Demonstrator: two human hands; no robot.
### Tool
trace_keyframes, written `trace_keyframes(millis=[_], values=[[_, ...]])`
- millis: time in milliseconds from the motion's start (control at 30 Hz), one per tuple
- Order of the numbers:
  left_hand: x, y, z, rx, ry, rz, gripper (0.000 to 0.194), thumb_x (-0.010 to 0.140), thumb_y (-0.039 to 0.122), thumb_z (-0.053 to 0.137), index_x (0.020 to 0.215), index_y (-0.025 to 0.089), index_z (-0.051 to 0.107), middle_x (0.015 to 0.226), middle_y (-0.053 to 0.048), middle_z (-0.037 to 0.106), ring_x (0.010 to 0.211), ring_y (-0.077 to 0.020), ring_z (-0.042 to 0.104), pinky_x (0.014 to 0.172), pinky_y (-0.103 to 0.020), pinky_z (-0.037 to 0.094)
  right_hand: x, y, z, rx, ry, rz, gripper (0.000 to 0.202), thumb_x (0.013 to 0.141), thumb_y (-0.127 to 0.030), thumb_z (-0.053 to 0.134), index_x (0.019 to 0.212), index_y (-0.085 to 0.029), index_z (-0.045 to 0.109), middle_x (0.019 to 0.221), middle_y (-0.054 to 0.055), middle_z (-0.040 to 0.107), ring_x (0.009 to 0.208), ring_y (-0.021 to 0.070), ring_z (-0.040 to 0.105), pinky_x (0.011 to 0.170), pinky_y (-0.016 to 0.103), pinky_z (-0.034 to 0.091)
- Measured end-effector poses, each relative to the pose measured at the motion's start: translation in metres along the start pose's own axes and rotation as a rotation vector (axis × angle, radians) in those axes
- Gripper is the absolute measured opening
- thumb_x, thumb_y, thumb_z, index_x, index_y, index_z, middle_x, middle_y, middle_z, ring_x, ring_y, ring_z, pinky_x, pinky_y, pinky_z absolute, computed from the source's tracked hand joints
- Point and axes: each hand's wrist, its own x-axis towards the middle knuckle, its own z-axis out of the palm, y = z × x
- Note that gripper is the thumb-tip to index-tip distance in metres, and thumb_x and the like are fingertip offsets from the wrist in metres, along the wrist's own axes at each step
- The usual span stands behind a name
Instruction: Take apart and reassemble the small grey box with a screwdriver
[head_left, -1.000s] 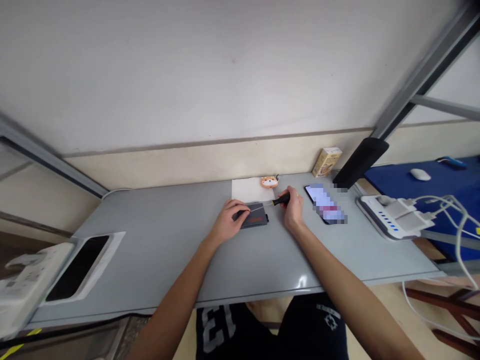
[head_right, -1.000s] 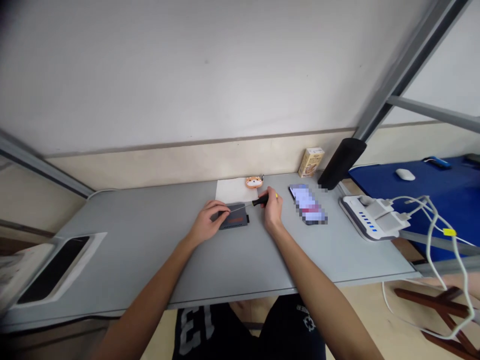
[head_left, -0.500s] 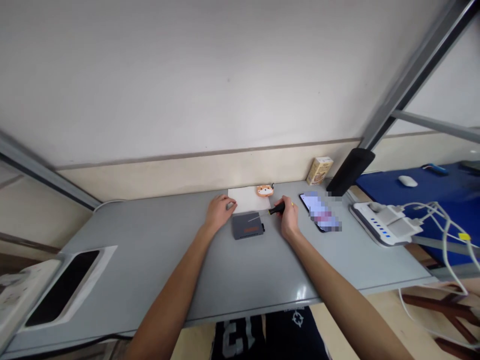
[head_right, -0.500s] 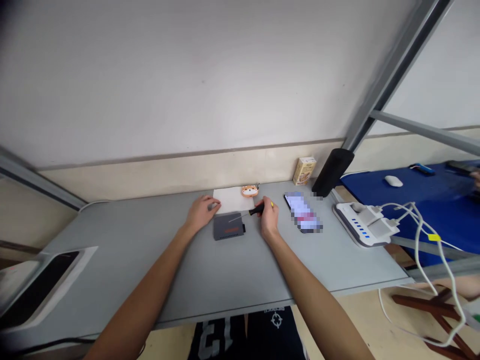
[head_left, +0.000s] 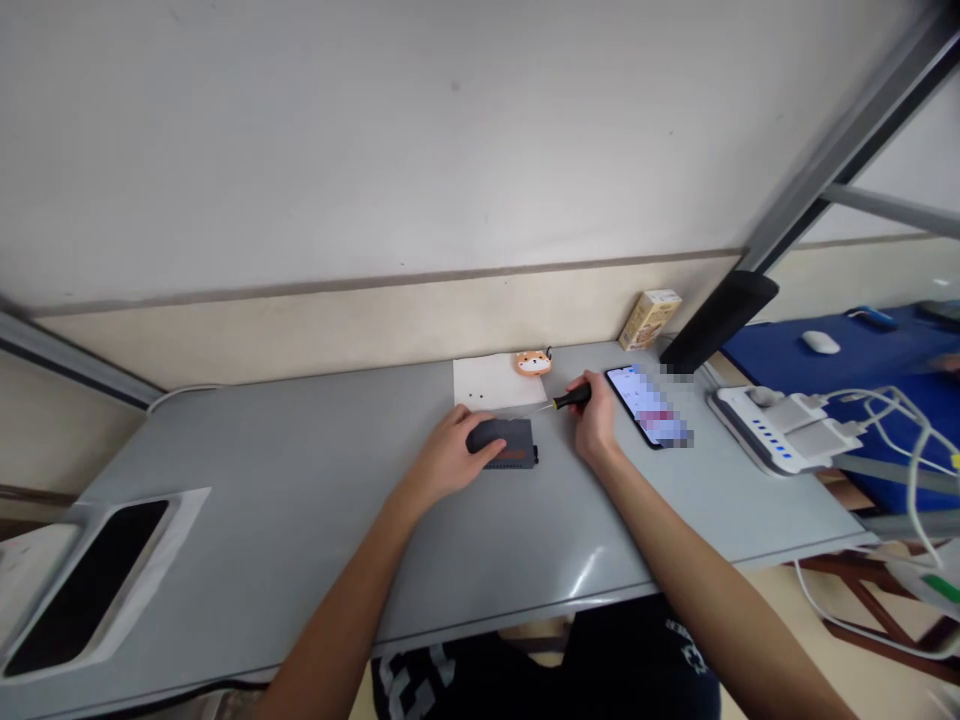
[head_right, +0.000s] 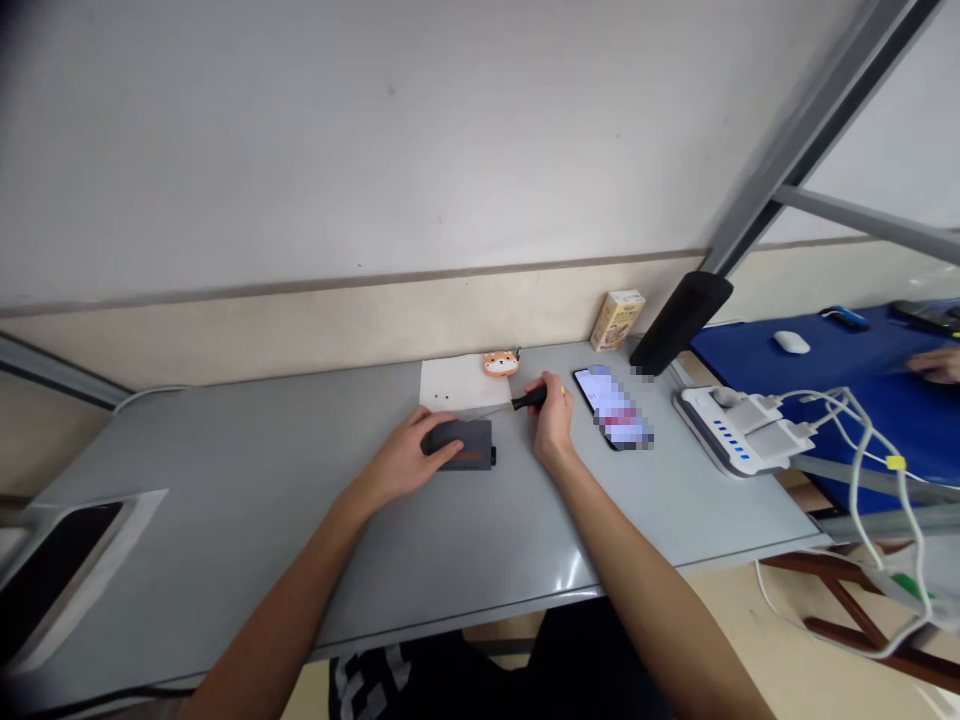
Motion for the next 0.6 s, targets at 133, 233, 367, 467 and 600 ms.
trace_keyframes(millis=[133, 233, 367, 467, 600], values=[[0.004, -0.009, -0.007, -0.169, -0.039, 0.008, 0.042, 0.089, 0.041, 0.073, 0.13, 0.03, 0.067, 0.123, -0.005, 0.068, 0.11, -0.023, 0.066, 0.098, -0.037, 0.054, 0.001, -0.003, -0.003, -0.079, 0.011, -0.075, 0.035, 0.085, -0.042, 0.055, 0.06, -0.019, 0.063, 0.059, -0.001, 0.055, 0.049, 0.0102, 0.044, 0.047, 0.027, 0.033], [0.008, -0.014, -0.007, -0.251, -0.046, -0.047, 0.037, 0.092, 0.036, 0.069, 0.129, 0.029, 0.069, 0.122, -0.005, 0.071, 0.105, -0.0221, 0.068, 0.097, -0.038, 0.054, -0.001, -0.004, -0.005, -0.193, -0.041, -0.149, 0.039, 0.088, -0.044, 0.052, 0.061, -0.019, 0.063, 0.055, -0.002, 0.052, 0.048, 0.0115, 0.045, 0.047, 0.028, 0.034], [0.011, -0.017, 0.0, -0.308, -0.031, -0.058, 0.028, 0.099, 0.03, 0.056, 0.121, 0.028, 0.073, 0.123, -0.004, 0.072, 0.112, -0.0218, 0.067, 0.1, -0.038, 0.053, -0.007, -0.004, -0.008, -0.376, -0.156, -0.29, 0.039, 0.09, -0.04, 0.05, 0.058, -0.02, 0.061, 0.053, -0.002, 0.05, 0.051, 0.0129, 0.045, 0.05, 0.029, 0.033], [0.012, -0.018, 0.004, -0.344, -0.032, -0.038, 0.027, 0.101, 0.029, 0.052, 0.116, 0.027, 0.074, 0.123, -0.003, 0.073, 0.116, -0.0209, 0.066, 0.103, -0.037, 0.051, -0.012, -0.005, -0.008, -0.451, -0.207, -0.362, 0.038, 0.09, -0.035, 0.048, 0.058, -0.02, 0.062, 0.053, -0.002, 0.05, 0.054, 0.0135, 0.046, 0.053, 0.028, 0.033], [0.013, -0.019, 0.007, -0.338, -0.016, -0.037, 0.026, 0.101, 0.027, 0.051, 0.112, 0.026, 0.075, 0.117, -0.004, 0.074, 0.112, -0.0207, 0.068, 0.1, -0.037, 0.053, -0.02, -0.008, -0.006, -0.445, -0.223, -0.389, 0.04, 0.093, -0.036, 0.047, 0.061, -0.02, 0.063, 0.055, -0.002, 0.052, 0.056, 0.0137, 0.048, 0.056, 0.028, 0.035]])
